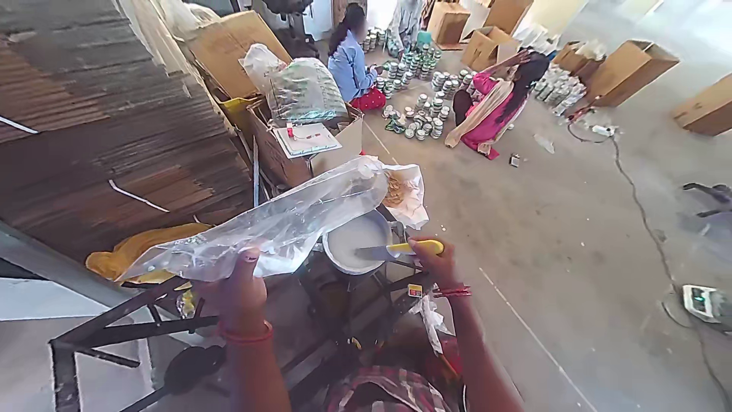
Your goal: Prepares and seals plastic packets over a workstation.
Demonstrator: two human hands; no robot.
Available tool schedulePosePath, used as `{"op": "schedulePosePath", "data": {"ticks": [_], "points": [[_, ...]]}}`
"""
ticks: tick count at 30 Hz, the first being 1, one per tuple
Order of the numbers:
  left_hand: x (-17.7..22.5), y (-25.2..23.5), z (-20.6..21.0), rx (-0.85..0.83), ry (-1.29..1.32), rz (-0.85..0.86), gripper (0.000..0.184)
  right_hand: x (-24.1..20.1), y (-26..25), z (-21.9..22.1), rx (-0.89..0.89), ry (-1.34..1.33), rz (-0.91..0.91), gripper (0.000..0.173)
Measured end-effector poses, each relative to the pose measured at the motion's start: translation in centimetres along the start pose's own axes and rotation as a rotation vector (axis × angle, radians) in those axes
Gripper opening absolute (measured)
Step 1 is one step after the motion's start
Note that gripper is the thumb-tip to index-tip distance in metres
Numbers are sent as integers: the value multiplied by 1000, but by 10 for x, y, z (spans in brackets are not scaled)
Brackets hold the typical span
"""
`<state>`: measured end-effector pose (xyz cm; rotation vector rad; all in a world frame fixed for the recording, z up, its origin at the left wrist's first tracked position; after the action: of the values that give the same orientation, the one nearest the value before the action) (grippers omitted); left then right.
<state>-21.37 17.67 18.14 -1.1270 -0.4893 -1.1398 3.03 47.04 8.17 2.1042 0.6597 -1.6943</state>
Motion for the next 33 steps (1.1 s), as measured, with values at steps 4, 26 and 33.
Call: {"op": "schedulePosePath", "data": {"ticks": [4, 26, 33], "points": [[-2, 7, 0, 33, -49, -52, 57, 11, -12, 7, 87, -42, -26, 20], [-12, 17, 11, -62, -71, -90, 40, -4, -17, 1, 70, 40, 63, 19], [-16, 20, 13, -114, -92, -81, 37, -7, -4, 15, -86, -25, 114, 21]]}}
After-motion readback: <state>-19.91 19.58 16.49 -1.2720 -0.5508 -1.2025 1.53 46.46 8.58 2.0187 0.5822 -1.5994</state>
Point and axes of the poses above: each hand's wrist, its own y-axis away from the middle knuckle, its own z-axis out of the palm, x = y × z, the point moved 7 cm from there along -y, towards the middle knuckle, and after that the axes turned 1 degree about -z, right-handed, at the moved point
